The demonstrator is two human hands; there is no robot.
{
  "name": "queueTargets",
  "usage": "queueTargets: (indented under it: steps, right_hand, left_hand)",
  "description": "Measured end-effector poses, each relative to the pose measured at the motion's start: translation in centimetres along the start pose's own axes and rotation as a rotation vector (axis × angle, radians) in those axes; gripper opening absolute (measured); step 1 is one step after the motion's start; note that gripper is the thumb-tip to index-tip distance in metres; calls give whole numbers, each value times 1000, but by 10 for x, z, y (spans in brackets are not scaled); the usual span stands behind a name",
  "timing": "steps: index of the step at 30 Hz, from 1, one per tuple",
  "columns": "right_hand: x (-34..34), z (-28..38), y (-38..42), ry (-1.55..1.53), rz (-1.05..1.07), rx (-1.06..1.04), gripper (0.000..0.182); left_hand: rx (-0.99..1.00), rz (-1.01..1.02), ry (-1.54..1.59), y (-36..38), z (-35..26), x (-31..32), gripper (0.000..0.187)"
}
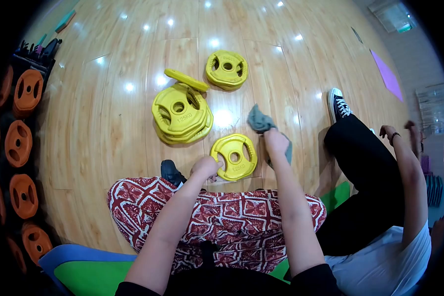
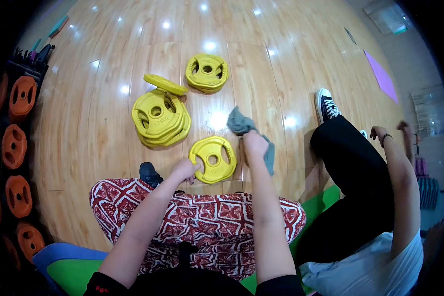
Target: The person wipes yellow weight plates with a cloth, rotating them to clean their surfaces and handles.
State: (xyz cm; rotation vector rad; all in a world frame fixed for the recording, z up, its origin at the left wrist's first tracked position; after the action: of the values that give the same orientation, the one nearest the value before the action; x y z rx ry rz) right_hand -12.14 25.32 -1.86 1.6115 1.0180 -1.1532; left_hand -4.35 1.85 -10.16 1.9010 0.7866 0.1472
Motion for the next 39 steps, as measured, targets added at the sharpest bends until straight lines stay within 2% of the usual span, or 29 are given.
queueTargets:
  steps: [1,3,5,7,9,10,12,13,14,17,19,20,21,22,23,24,26,27,29,30,31,33,35,37,39]
  right_hand:
    - [-2,-30,3,-103,13,256,24]
    - [-22,-29,6,-251,-115,266,21]
    - [-73,28,22,-257,-214,59,18]
    - [-62,84,33,-324,-307,-149,16]
    - [-37,148,57,-228,-304,-425,13]
    - [-25,149,57,-233,-305,-427,13]
    - [-9,158,65,-167,-377,-586,11]
    - [-12,139,50,-123,-373,-452,11]
    - [-5,119,32,-42,-250,-357,15]
    - [3,26,-1,-170,56,46,25]
    - [2,-36,3,-388,-58,286,32]
    - [2,-60,-2,-542,-157,335,34]
    - [-15,-79,1,-770,-329,403,33]
    - [-18,-89,-6,-994,-352,423,31]
    - [-19,-97,-10,-1224,-379,439,31]
    - [-28,-97,-7,-1227,-391,448,31]
    - [-61,-81,1,-1377,-513,391,27]
    - [-75,-71,7,-1385,-513,395,27]
    - [-94,-50,14,-1545,-462,295,24]
    - [-107,-42,15,-1443,-512,200,23]
    - [-107,-37,20,-1448,-513,203,23]
    - [-123,5,39,-1308,-407,-23,22]
    - [-129,46,69,-1086,-233,-180,20]
    - [-146,82,112,-725,-402,-489,17]
    - [-138,85,121,-620,-366,-514,16]
  left_hand:
    - [50,-32,54,-6,1,0,38]
    - [96,-54,105,-13,2,1,41]
    - [32,39,77,-17,5,5,40]
    - [38,-10,106,-8,1,3,40]
    - [36,-63,143,-4,3,-3,40]
    - [36,-66,128,-6,5,-4,37]
    - [60,-79,129,3,0,-9,35]
    - [50,-79,130,5,0,-10,35]
    - [23,-88,107,6,1,-9,36]
    - [24,-105,12,4,-2,-10,38]
    - [-10,-244,-77,6,-2,-20,40]
    - [-11,-241,-74,9,-6,-21,40]
    - [83,-352,-109,19,-24,-36,40]
    - [183,-463,-150,29,-43,-49,39]
    - [193,-459,-159,30,-48,-52,39]
    - [271,-494,-63,34,-58,-62,38]
    - [489,-625,76,64,-80,-79,32]
    - [488,-627,67,69,-78,-80,32]
    - [729,-729,45,93,-91,-85,26]
    - [727,-728,40,93,-89,-84,26]
    - [799,-770,-21,100,-93,-82,25]
    - [878,-812,-89,111,-101,-78,24]
    - [849,-645,-33,105,-105,-65,24]
    - [828,-567,-32,103,-101,-53,24]
    - [832,-385,8,98,-98,-34,26]
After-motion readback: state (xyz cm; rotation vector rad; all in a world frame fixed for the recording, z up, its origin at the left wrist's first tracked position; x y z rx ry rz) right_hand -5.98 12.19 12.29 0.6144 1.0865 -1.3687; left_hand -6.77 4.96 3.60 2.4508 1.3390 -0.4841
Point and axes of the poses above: each hand's wrist, its own y-axis away from the middle knuckle, its own x-axis out of the palm, z = x × y, the point moved 10 cm from there along -y, towards the middle knuckle, and after that the axes turned 8 degrees about y, right-handed, at the moved point
